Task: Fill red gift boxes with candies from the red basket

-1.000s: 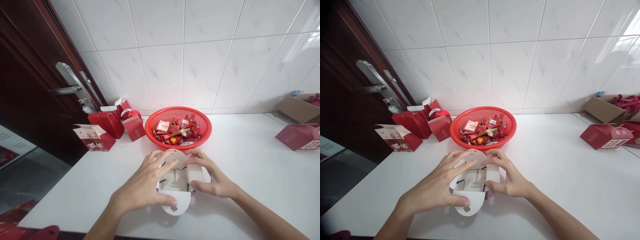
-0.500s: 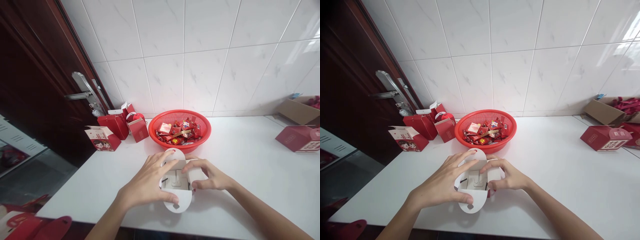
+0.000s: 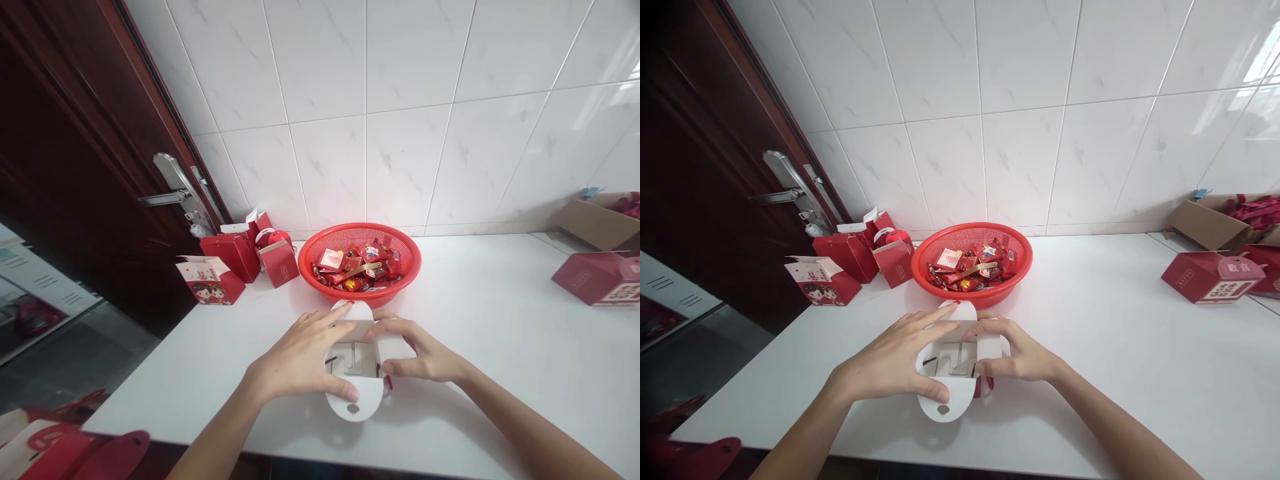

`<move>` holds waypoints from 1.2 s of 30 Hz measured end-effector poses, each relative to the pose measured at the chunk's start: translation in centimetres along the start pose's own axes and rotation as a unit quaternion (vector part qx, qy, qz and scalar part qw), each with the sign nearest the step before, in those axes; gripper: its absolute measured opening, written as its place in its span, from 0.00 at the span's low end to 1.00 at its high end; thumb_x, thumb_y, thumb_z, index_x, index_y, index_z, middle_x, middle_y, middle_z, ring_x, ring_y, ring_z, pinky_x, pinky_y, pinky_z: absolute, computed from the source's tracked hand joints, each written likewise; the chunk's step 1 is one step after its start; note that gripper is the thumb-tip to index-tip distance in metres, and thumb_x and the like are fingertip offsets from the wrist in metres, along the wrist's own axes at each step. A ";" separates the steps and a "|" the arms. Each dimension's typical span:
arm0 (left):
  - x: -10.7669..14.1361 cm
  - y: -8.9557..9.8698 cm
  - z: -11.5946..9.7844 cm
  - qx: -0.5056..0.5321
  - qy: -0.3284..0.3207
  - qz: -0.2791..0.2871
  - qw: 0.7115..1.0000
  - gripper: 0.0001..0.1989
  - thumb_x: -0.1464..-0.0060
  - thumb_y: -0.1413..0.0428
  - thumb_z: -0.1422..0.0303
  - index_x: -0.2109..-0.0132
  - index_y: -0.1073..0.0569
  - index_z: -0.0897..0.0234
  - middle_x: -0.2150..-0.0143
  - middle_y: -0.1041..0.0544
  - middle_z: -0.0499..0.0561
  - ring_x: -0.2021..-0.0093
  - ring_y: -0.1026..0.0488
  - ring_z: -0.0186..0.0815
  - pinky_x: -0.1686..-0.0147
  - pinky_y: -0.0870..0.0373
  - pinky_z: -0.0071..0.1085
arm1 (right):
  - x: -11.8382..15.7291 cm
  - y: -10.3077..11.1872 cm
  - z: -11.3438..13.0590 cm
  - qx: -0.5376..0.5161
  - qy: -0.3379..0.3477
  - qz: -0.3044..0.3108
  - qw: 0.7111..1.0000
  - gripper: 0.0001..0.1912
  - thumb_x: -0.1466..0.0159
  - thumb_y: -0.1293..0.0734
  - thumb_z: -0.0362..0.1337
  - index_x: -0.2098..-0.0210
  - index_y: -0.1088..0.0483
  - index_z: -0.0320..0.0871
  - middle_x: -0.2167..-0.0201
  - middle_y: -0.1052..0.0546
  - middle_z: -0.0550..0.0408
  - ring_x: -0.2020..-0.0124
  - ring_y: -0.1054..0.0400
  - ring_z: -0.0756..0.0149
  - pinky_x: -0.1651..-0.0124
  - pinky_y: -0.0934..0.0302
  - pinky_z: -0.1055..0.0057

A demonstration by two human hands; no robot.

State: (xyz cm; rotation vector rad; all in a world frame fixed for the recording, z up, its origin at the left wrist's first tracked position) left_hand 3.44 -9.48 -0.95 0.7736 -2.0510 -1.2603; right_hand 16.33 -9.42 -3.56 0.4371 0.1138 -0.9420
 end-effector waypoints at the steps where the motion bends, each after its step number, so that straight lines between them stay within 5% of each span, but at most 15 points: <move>1: -0.2 0.1 0.0 -0.001 -0.004 -0.011 1.000 0.43 0.57 0.35 0.41 0.35 0.31 0.48 0.24 0.48 0.53 0.29 0.45 0.61 0.37 0.39 0.51 | 0.0 0.2 -0.1 0.007 -0.002 -0.009 1.000 0.21 0.40 0.26 0.45 0.48 0.24 0.50 0.38 0.30 0.47 0.38 0.36 0.48 0.36 0.43 0.50; 12: 0.8 1.5 -1.5 -0.072 -0.080 -0.134 0.985 0.40 0.52 0.40 0.38 0.37 0.28 0.50 0.30 0.36 0.58 0.33 0.39 0.60 0.36 0.42 0.60 | 0.4 1.7 0.9 0.090 0.026 -0.073 0.993 0.21 0.36 0.30 0.52 0.48 0.26 0.49 0.35 0.34 0.45 0.33 0.40 0.46 0.35 0.43 0.51; 26: 1.2 3.8 -1.4 0.003 -0.132 -0.218 0.967 0.22 0.38 0.44 0.49 0.47 0.21 0.57 0.41 0.23 0.56 0.41 0.29 0.48 0.43 0.29 0.44 | 0.8 2.9 3.5 0.176 0.092 -0.134 0.971 0.21 0.31 0.34 0.49 0.42 0.30 0.51 0.40 0.28 0.45 0.40 0.32 0.52 0.40 0.35 0.55; 31: -2.1 8.1 1.9 0.115 -0.100 -0.261 0.953 0.16 0.34 0.48 0.58 0.54 0.19 0.59 0.51 0.18 0.51 0.49 0.22 0.41 0.48 0.27 0.34 | -0.5 5.9 4.2 0.150 0.094 -0.199 0.964 0.15 0.30 0.35 0.47 0.48 0.26 0.51 0.46 0.22 0.49 0.42 0.29 0.54 0.41 0.34 0.57; 36: -10.0 8.6 5.4 0.059 -0.035 -0.121 0.990 0.15 0.40 0.46 0.60 0.53 0.19 0.60 0.55 0.18 0.51 0.56 0.22 0.40 0.57 0.28 0.32 | -5.3 10.0 3.1 0.131 0.030 -0.243 0.961 0.14 0.34 0.33 0.49 0.57 0.23 0.47 0.53 0.20 0.49 0.54 0.24 0.55 0.53 0.29 0.60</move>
Point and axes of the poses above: each hand's wrist, its own x-axis away from the middle knuckle, its own y-axis out of the back of the hand, z = x × y, the point moved 10 cm from there along -x, towards the middle knuckle
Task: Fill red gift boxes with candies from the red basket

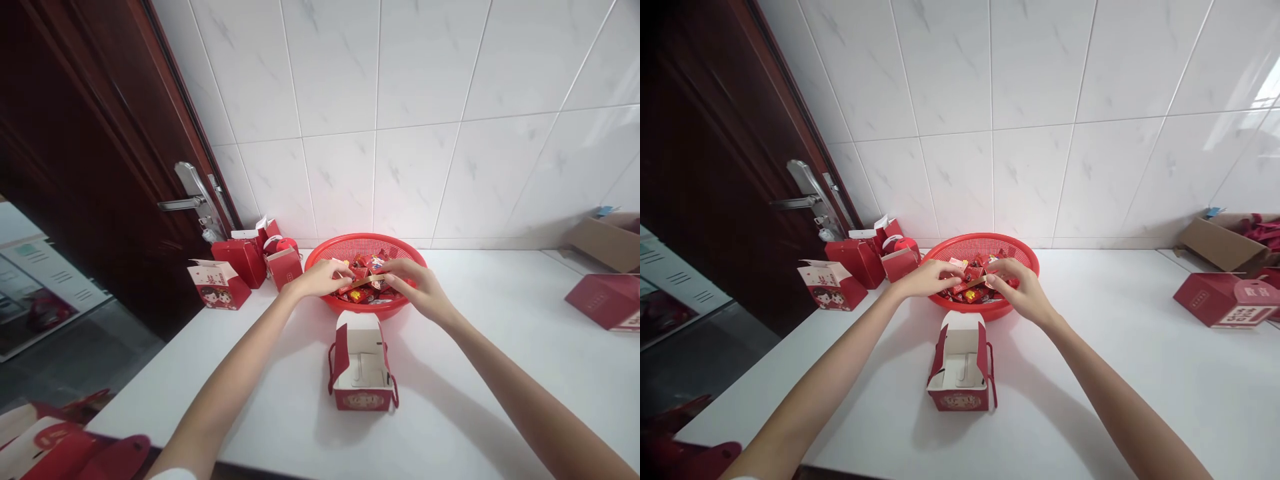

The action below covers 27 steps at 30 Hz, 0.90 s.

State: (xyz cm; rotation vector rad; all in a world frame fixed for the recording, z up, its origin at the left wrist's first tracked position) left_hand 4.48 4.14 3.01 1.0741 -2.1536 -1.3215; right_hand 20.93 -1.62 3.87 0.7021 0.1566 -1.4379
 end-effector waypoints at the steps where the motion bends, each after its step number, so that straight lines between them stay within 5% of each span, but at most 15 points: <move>1: -1.2 -1.1 0.7 -0.022 0.017 0.051 0.998 0.15 0.42 0.45 0.60 0.53 0.20 0.60 0.56 0.18 0.51 0.58 0.22 0.41 0.60 0.28 0.32 | -1.2 -0.1 -0.7 0.003 -0.015 -0.003 1.000 0.15 0.35 0.32 0.49 0.58 0.24 0.46 0.55 0.19 0.49 0.57 0.23 0.55 0.55 0.29 0.61; 5: -4.1 -4.3 2.5 -0.073 0.058 0.148 0.985 0.22 0.55 0.36 0.57 0.52 0.22 0.59 0.56 0.19 0.51 0.60 0.22 0.42 0.64 0.31 0.31 | -4.3 -0.3 -4.6 0.054 -0.109 -0.007 0.993 0.09 0.39 0.31 0.43 0.66 0.24 0.44 0.61 0.19 0.51 0.60 0.24 0.58 0.57 0.31 0.63; 9: -5.6 -5.3 3.1 -0.086 0.056 0.132 0.986 0.22 0.57 0.34 0.55 0.55 0.24 0.60 0.61 0.19 0.51 0.64 0.23 0.43 0.70 0.34 0.31 | -5.2 -0.3 -6.3 0.071 -0.138 -0.003 0.988 0.06 0.42 0.31 0.38 0.70 0.24 0.43 0.65 0.19 0.52 0.63 0.25 0.60 0.59 0.33 0.66; 12: -6.5 -5.2 3.3 -0.089 0.045 0.111 0.989 0.14 0.53 0.36 0.56 0.64 0.24 0.59 0.68 0.21 0.50 0.69 0.25 0.40 0.72 0.36 0.31 | -5.1 -0.2 -6.9 0.071 -0.154 -0.001 0.986 0.07 0.41 0.33 0.38 0.71 0.24 0.43 0.67 0.19 0.53 0.64 0.26 0.61 0.62 0.34 0.68; 16: -7.5 -4.1 3.2 -0.078 0.026 0.072 0.994 0.12 0.49 0.40 0.61 0.77 0.28 0.60 0.78 0.26 0.47 0.74 0.29 0.37 0.71 0.38 0.31 | -4.9 0.2 -7.8 0.074 -0.178 -0.012 0.981 0.05 0.42 0.31 0.38 0.71 0.24 0.43 0.67 0.20 0.53 0.63 0.26 0.60 0.62 0.35 0.68; 24: -9.4 2.2 4.4 0.058 0.021 -0.173 0.983 0.24 0.40 0.52 0.48 0.76 0.36 0.61 0.76 0.29 0.48 0.74 0.33 0.33 0.69 0.37 0.30 | -4.8 0.8 -8.5 0.065 -0.201 -0.044 0.976 0.07 0.40 0.31 0.39 0.66 0.25 0.42 0.62 0.20 0.49 0.61 0.25 0.60 0.62 0.34 0.68; 27: -10.8 2.9 5.9 0.084 0.039 -0.195 0.976 0.24 0.41 0.53 0.47 0.75 0.35 0.61 0.75 0.27 0.49 0.75 0.32 0.32 0.69 0.35 0.29 | -4.7 0.8 -8.5 0.058 -0.205 -0.045 0.976 0.07 0.40 0.31 0.39 0.66 0.25 0.42 0.64 0.20 0.50 0.62 0.25 0.60 0.62 0.33 0.68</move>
Point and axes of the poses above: each hand's wrist, its own x-axis away from the middle knuckle, its own y-axis out of the back of the hand, z = x × y, the point moved 10 cm from there along -x, towards the middle knuckle
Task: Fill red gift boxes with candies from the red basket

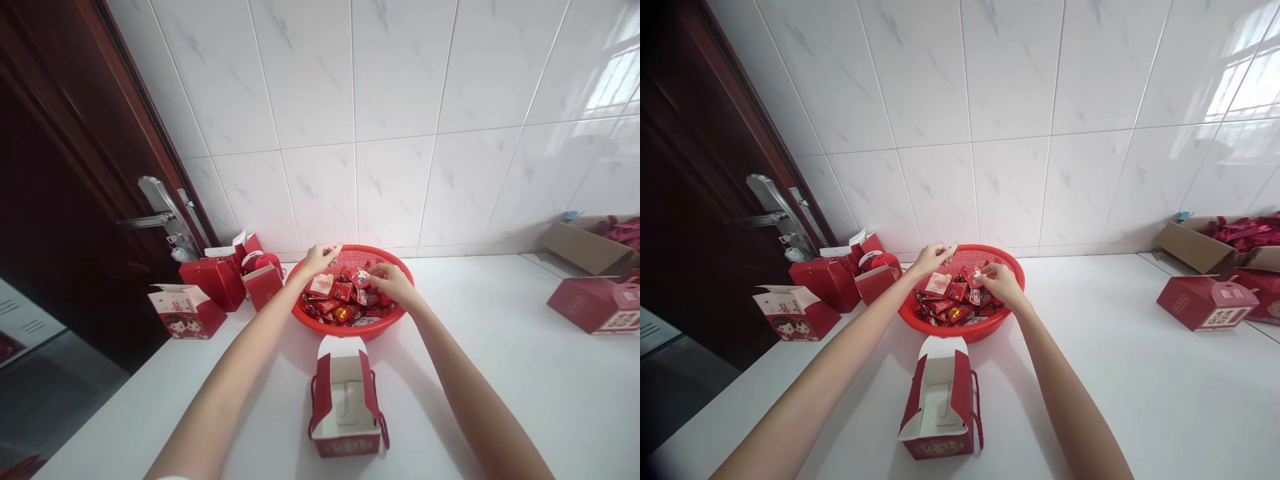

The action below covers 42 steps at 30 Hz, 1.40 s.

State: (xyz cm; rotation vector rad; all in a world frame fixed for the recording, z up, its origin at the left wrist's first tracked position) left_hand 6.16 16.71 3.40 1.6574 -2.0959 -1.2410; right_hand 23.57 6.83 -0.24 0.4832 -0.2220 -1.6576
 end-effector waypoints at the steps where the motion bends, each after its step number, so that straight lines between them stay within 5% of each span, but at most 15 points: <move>1: -0.5 0.0 0.4 -0.003 0.006 -0.002 1.000 0.24 0.41 0.53 0.48 0.74 0.34 0.61 0.75 0.27 0.49 0.74 0.31 0.33 0.69 0.35 0.29 | 0.0 0.0 0.0 -0.003 -0.001 0.001 1.000 0.07 0.40 0.31 0.39 0.65 0.25 0.43 0.65 0.20 0.51 0.62 0.25 0.60 0.62 0.33 0.68; 9: -0.9 -0.6 3.7 -0.115 0.058 -0.002 0.992 0.25 0.42 0.46 0.52 0.81 0.39 0.60 0.85 0.39 0.45 0.77 0.35 0.34 0.73 0.43 0.31 | -0.5 0.0 -0.7 -0.036 -0.014 -0.003 0.999 0.09 0.41 0.32 0.38 0.62 0.24 0.41 0.59 0.20 0.48 0.60 0.24 0.59 0.61 0.31 0.68; 13: -0.5 -0.5 4.6 -0.166 0.081 0.000 0.983 0.18 0.42 0.46 0.55 0.75 0.30 0.61 0.79 0.29 0.51 0.70 0.27 0.41 0.69 0.38 0.33 | -0.9 0.9 -1.8 -0.043 -0.033 -0.046 0.997 0.15 0.42 0.33 0.36 0.54 0.26 0.42 0.50 0.22 0.45 0.51 0.26 0.56 0.56 0.31 0.65; 16: -0.4 -0.8 3.7 -0.181 0.059 0.011 0.982 0.10 0.46 0.43 0.65 0.59 0.23 0.64 0.59 0.20 0.59 0.54 0.25 0.47 0.58 0.32 0.36 | -0.8 1.2 -2.0 -0.044 -0.038 -0.057 0.997 0.16 0.42 0.33 0.36 0.54 0.26 0.42 0.48 0.23 0.45 0.52 0.26 0.56 0.57 0.31 0.65; 19: 0.1 -2.6 1.3 -0.164 -0.011 0.073 0.984 0.18 0.48 0.43 0.71 0.49 0.23 0.62 0.43 0.23 0.57 0.43 0.28 0.45 0.45 0.33 0.34 | -0.6 1.1 -1.7 -0.044 -0.036 -0.054 0.997 0.17 0.42 0.34 0.37 0.54 0.26 0.41 0.48 0.23 0.44 0.53 0.25 0.56 0.57 0.31 0.65; 22: 1.1 -5.1 -0.7 -0.142 -0.068 0.161 0.974 0.20 0.51 0.40 0.69 0.48 0.22 0.57 0.43 0.23 0.51 0.45 0.26 0.42 0.44 0.32 0.31 | -0.4 1.1 -1.3 -0.041 -0.030 -0.052 0.997 0.16 0.43 0.33 0.37 0.55 0.26 0.42 0.48 0.22 0.45 0.53 0.25 0.55 0.55 0.31 0.63; 27: 2.3 -7.1 -0.8 -0.173 -0.075 0.241 0.952 0.27 0.49 0.40 0.64 0.41 0.26 0.56 0.41 0.24 0.55 0.42 0.27 0.50 0.45 0.29 0.40 | -0.4 1.0 -1.3 -0.036 -0.028 -0.046 0.998 0.14 0.42 0.32 0.39 0.57 0.26 0.43 0.52 0.20 0.47 0.54 0.25 0.56 0.58 0.31 0.64; 42: 2.3 -7.4 -1.0 -0.213 -0.131 0.225 0.942 0.25 0.41 0.44 0.62 0.37 0.29 0.57 0.40 0.24 0.55 0.42 0.27 0.47 0.44 0.32 0.38 | -0.6 0.6 -1.0 -0.044 -0.042 -0.035 0.998 0.12 0.42 0.33 0.36 0.58 0.27 0.42 0.51 0.21 0.45 0.53 0.25 0.55 0.54 0.30 0.61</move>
Point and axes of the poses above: each hand's wrist, its own x-axis away from the middle knuckle, its own y-axis out of the back of the hand, z = x × y, the point moved 10 cm from there along -x, towards the middle knuckle
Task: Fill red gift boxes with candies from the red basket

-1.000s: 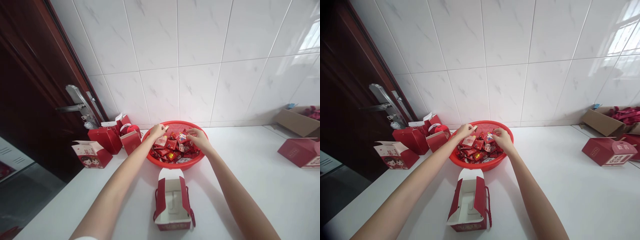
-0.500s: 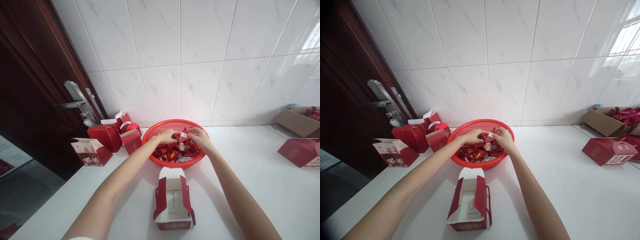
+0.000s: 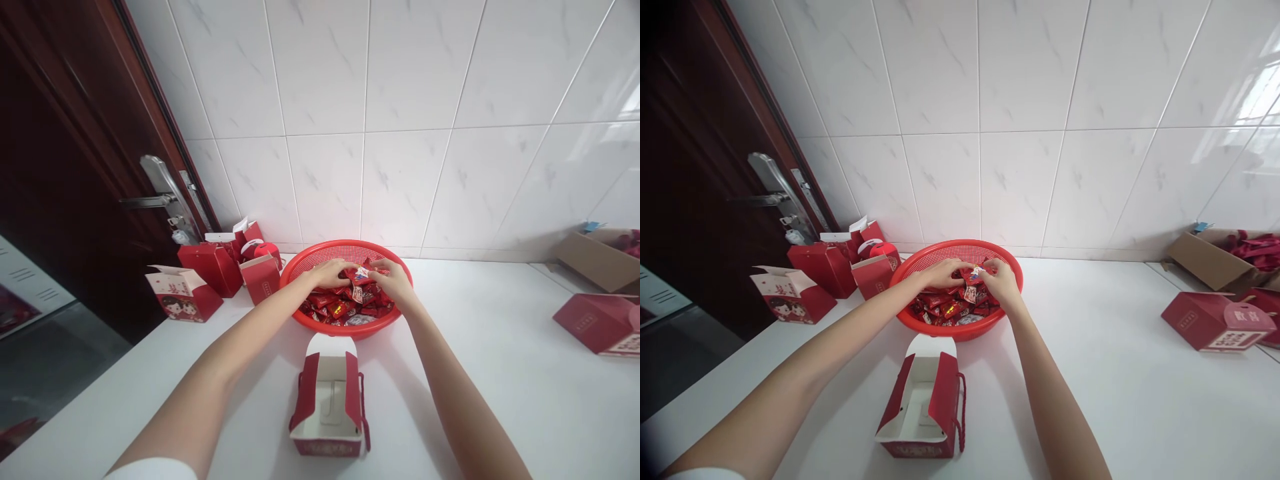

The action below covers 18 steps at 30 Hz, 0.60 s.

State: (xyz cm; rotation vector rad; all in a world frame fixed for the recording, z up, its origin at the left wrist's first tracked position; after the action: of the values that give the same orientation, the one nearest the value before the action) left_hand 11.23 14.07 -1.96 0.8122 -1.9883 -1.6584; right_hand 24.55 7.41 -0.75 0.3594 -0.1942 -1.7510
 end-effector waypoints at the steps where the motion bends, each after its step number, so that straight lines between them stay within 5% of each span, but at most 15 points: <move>1: 0.0 0.0 0.1 -0.006 -0.001 -0.002 1.000 0.25 0.41 0.44 0.62 0.37 0.29 0.57 0.39 0.24 0.56 0.42 0.27 0.47 0.44 0.32 0.37 | 0.0 0.0 0.0 -0.001 -0.001 -0.001 1.000 0.12 0.42 0.33 0.36 0.58 0.26 0.42 0.51 0.21 0.45 0.53 0.25 0.55 0.54 0.30 0.61; 7: 0.1 0.3 0.1 -0.025 -0.005 -0.015 1.000 0.23 0.42 0.44 0.64 0.39 0.26 0.58 0.43 0.22 0.56 0.46 0.25 0.46 0.46 0.31 0.36 | -0.5 -0.2 0.1 -0.005 0.003 0.000 1.000 0.12 0.42 0.33 0.36 0.58 0.26 0.42 0.51 0.21 0.45 0.47 0.27 0.55 0.50 0.32 0.64; 18: -0.4 -0.2 1.0 -0.088 -0.003 -0.027 0.996 0.22 0.42 0.44 0.65 0.41 0.24 0.57 0.55 0.20 0.55 0.56 0.23 0.43 0.55 0.30 0.33 | -1.5 -1.5 -0.8 0.036 0.004 0.030 0.999 0.11 0.41 0.33 0.37 0.59 0.26 0.41 0.59 0.20 0.47 0.58 0.26 0.57 0.59 0.35 0.66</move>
State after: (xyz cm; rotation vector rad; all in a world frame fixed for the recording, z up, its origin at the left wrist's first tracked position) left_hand 10.93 15.06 -2.30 0.8032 -1.8068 -1.8390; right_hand 23.67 9.21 -1.79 0.4100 -0.2605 -1.6870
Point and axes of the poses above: each hand's wrist, its own x-axis away from the middle knuckle, its own y-axis out of the back of the hand, z = x × y, the point moved 10 cm from there along -x, towards the middle knuckle
